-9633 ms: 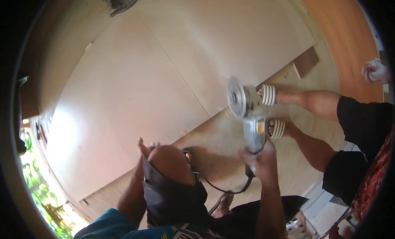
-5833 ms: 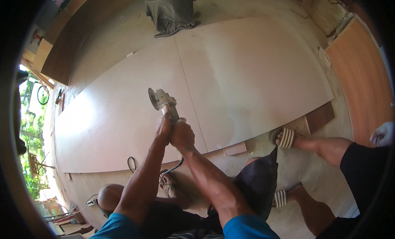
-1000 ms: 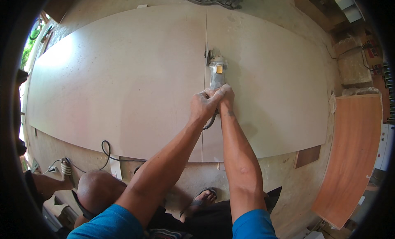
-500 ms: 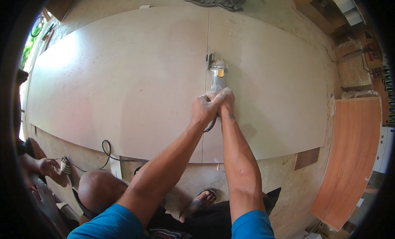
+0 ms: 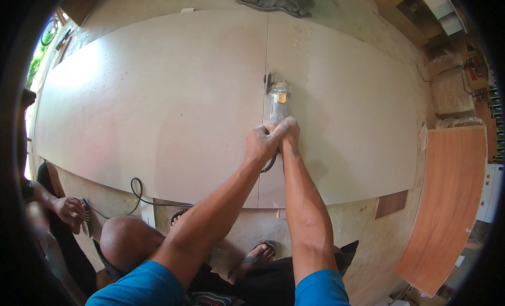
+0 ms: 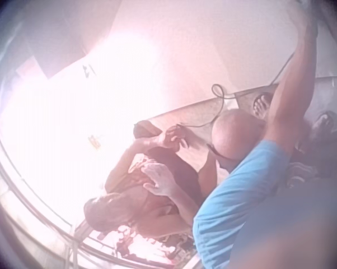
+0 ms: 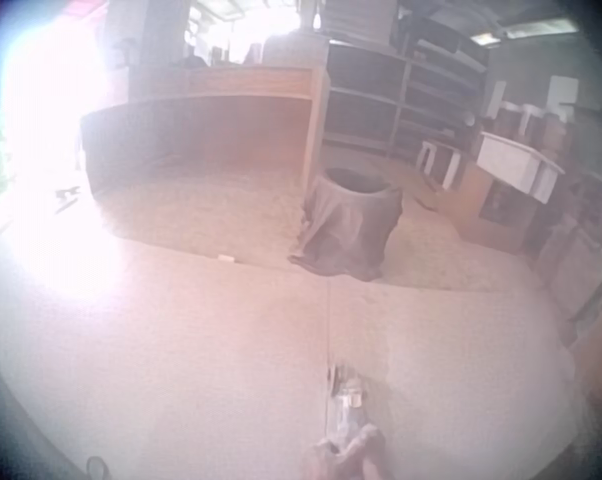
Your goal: The person uses an angle grinder to cut a straight line along a large board laid on the floor. They guide the tool along the seam between two boards, then briefly pause to adjust the cord before resuming the cut.
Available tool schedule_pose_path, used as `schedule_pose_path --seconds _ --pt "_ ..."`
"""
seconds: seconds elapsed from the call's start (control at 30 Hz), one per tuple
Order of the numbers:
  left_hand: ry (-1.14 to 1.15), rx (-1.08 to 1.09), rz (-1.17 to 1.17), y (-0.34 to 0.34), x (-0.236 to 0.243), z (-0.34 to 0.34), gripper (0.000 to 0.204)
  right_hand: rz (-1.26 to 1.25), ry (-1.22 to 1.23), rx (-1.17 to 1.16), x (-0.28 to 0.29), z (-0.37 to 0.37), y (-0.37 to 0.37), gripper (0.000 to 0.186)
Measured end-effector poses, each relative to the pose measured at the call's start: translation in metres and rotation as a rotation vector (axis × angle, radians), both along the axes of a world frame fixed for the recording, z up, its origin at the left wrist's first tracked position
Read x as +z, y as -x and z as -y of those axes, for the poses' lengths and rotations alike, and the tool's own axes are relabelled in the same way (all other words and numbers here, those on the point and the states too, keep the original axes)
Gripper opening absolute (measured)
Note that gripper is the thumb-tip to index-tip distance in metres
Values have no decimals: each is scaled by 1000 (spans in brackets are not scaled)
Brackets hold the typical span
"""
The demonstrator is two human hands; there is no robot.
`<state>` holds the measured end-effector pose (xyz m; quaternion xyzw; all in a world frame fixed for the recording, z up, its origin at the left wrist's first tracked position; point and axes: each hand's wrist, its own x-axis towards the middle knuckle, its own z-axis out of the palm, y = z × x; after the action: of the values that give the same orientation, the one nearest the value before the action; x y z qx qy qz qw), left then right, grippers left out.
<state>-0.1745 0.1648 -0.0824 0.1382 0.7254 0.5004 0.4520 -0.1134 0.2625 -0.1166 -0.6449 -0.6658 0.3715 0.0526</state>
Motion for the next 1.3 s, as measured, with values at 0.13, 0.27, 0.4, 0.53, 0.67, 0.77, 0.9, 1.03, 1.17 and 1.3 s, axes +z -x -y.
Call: schedule_pose_path --seconds 0.13,0.27,0.4,0.53,0.67,0.77,0.9,1.03,1.17,1.3 --pt "15 -2 -17 0 6 2 50 -12 1 5 -3 1 -2 43" --pt "25 -16 -60 -2 8 5 62 -18 26 -4 -10 1 -4 41" --pt "11 -23 -36 -2 8 7 64 -21 1 -5 -18 2 -7 42" --pt "32 -12 -44 -4 8 7 52 -19 -36 1 -22 2 -8 44" --pt "47 -5 -46 -5 8 7 47 17 4 -4 -20 2 -8 45" --pt "-9 20 26 -5 8 7 48 47 -1 -2 -17 2 -5 44" --pt "20 0 -33 -5 5 7 48 -2 -56 -16 -13 6 -5 43" --pt "-9 -16 -53 -7 3 11 57 -41 -2 -18 -11 8 -9 41" --pt "-3 -29 -66 -9 2 15 64 -53 11 -27 -11 11 -11 39" --pt "13 -54 -57 -9 5 18 66 -26 0 -10 -10 14 -12 40"
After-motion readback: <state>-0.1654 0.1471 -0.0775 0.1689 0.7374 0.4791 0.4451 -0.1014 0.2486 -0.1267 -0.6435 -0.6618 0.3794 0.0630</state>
